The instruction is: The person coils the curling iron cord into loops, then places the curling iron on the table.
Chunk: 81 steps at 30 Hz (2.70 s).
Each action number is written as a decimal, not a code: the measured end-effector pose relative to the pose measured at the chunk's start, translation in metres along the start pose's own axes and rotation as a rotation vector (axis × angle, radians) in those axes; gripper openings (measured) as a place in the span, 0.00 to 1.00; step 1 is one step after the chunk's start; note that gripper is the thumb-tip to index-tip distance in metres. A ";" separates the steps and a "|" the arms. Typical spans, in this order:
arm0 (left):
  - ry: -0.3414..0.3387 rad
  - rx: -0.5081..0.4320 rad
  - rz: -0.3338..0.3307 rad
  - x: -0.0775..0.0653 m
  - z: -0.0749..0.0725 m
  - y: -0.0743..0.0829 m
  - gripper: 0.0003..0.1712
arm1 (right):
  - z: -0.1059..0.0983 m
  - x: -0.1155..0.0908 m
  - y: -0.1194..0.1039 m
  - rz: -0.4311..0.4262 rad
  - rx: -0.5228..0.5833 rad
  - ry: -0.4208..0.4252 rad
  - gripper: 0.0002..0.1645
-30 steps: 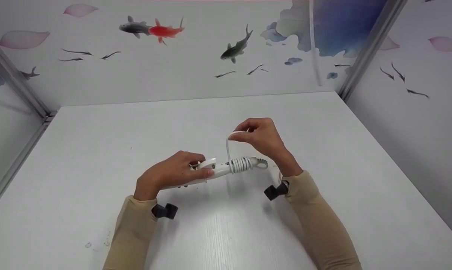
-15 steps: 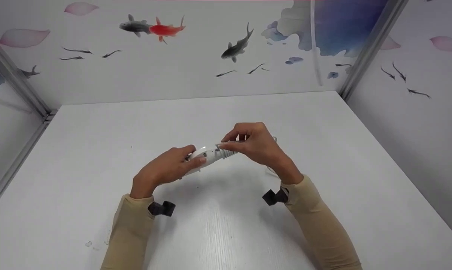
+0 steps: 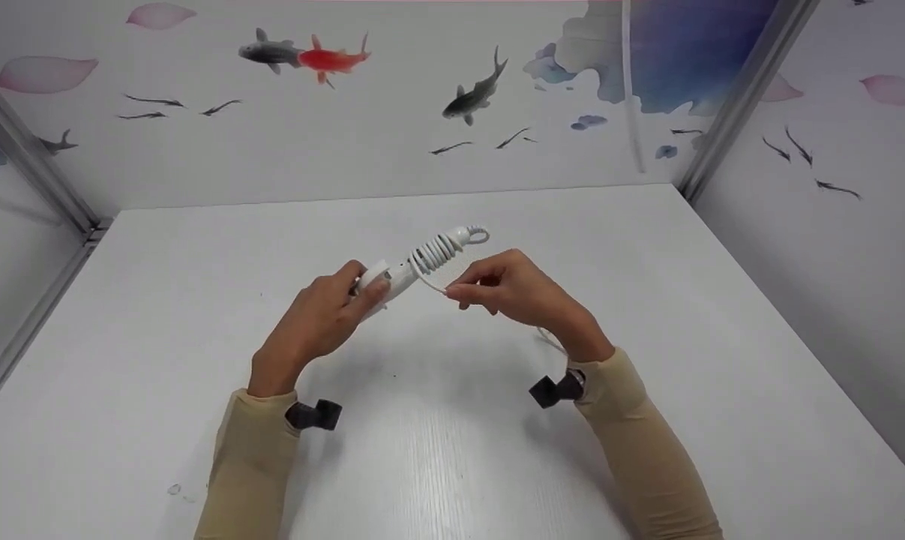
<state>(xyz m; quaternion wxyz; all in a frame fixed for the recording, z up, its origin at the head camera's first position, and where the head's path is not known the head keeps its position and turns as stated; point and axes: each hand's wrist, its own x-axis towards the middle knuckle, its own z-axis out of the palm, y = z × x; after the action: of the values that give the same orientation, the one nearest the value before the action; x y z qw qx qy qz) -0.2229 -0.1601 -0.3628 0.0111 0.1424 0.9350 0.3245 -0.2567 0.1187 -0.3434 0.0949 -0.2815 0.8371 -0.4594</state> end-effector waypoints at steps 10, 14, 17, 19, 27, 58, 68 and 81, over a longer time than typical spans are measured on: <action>0.054 -0.055 0.052 -0.002 -0.004 0.001 0.30 | -0.007 0.010 0.032 0.235 0.004 -0.207 0.18; 0.068 -0.085 0.052 -0.004 -0.007 0.001 0.28 | -0.008 0.014 0.044 0.318 -0.003 -0.182 0.23; 0.052 -0.093 0.070 -0.004 -0.006 0.002 0.27 | -0.005 0.018 0.056 0.383 -0.009 -0.092 0.29; 0.031 -0.084 0.088 -0.004 -0.003 0.003 0.25 | -0.001 0.021 0.062 0.407 -0.001 -0.027 0.31; -0.103 -0.057 0.167 -0.001 0.009 0.003 0.20 | 0.005 0.027 0.069 0.340 0.063 0.175 0.05; -0.253 0.104 0.044 0.002 0.021 0.010 0.23 | 0.006 0.007 0.014 -0.019 -0.040 0.145 0.07; -0.224 0.124 0.026 0.005 0.019 0.008 0.25 | 0.009 0.004 0.009 -0.068 -0.050 0.089 0.08; -0.154 0.103 -0.023 0.004 0.013 0.001 0.27 | 0.012 0.002 0.006 -0.101 -0.046 0.003 0.11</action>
<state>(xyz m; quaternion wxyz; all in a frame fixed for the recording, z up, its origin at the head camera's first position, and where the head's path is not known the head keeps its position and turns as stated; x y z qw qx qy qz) -0.2251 -0.1499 -0.3720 0.0792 0.1566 0.9484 0.2641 -0.2553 0.1115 -0.3548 0.0637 -0.3246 0.8324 -0.4445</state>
